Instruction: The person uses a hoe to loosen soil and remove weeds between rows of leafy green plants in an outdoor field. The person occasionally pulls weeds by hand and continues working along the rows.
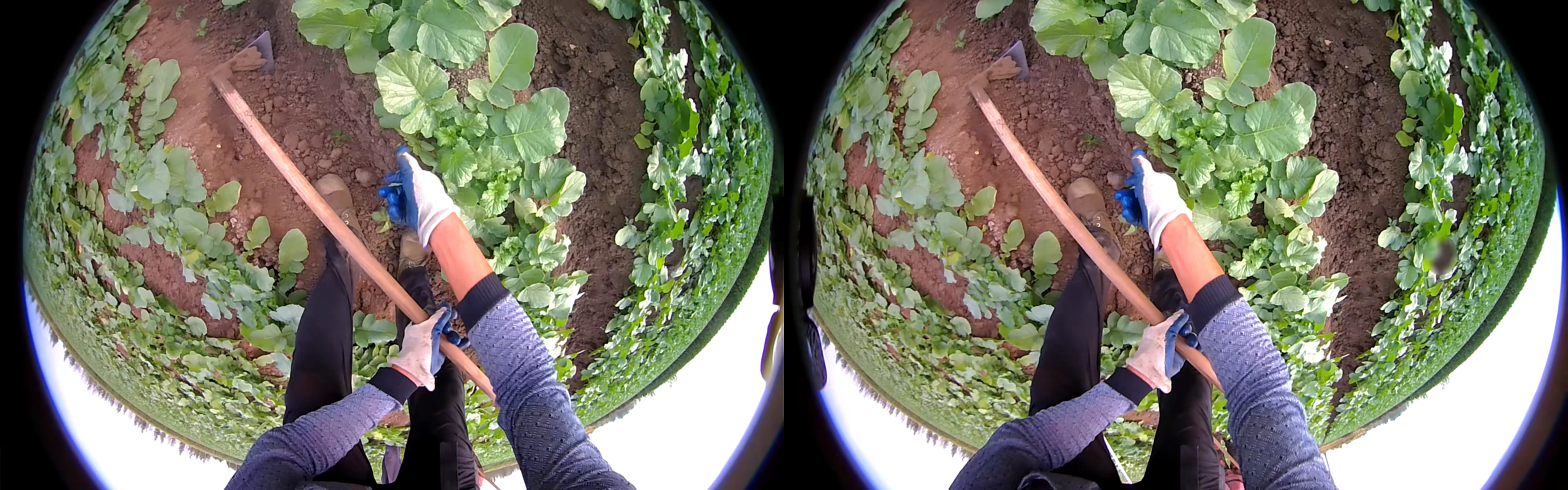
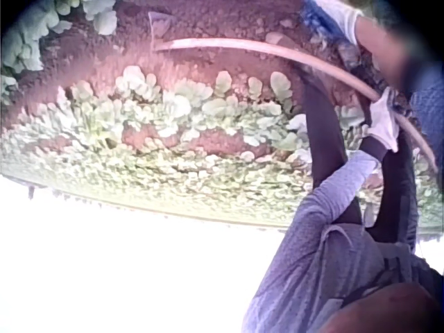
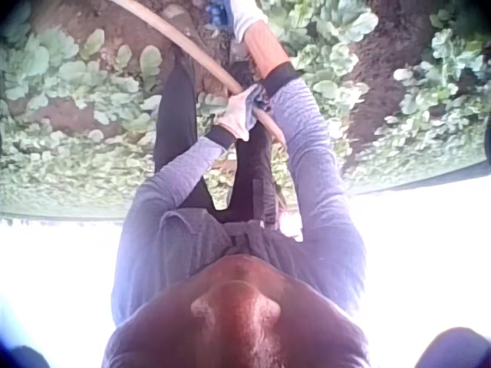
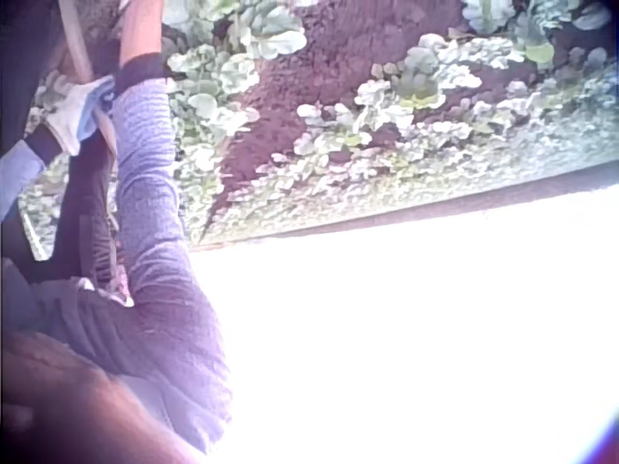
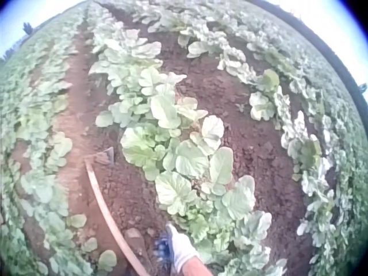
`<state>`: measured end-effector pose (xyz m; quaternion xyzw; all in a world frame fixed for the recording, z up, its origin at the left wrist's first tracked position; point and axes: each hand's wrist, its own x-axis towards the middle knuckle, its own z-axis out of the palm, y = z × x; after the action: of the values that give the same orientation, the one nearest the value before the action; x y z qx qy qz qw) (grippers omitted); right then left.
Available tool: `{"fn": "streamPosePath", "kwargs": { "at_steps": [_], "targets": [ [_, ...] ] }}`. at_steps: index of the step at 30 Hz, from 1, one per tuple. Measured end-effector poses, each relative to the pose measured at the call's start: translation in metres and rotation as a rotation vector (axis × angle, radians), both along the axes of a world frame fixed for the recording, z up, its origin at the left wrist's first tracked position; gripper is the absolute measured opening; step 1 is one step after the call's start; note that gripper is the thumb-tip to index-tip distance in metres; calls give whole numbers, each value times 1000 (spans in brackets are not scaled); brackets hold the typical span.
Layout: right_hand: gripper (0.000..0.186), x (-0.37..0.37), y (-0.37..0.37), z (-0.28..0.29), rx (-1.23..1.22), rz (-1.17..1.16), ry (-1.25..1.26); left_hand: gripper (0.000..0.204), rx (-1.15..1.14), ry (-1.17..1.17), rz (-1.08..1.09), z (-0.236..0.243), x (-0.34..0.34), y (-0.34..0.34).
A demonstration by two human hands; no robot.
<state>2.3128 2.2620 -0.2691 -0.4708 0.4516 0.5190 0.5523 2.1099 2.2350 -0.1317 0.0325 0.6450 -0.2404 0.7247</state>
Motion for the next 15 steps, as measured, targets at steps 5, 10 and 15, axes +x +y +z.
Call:
{"fn": "streamPosePath", "kwargs": {
  "at_steps": [5, 10, 15],
  "targets": [
    [38, 37, 11, -61, 38, -578, 129, 21, -125, -47, 24, 1, 4, 7],
    [25, 20, -10, -78, -156, -298, -57, 20, 75, -404, -277, 4, 3, 7],
    [22, -5, 11, -7, 21, 73, -125, 22, 54, -186, -120, 4, -3, 2]
  ]
}}
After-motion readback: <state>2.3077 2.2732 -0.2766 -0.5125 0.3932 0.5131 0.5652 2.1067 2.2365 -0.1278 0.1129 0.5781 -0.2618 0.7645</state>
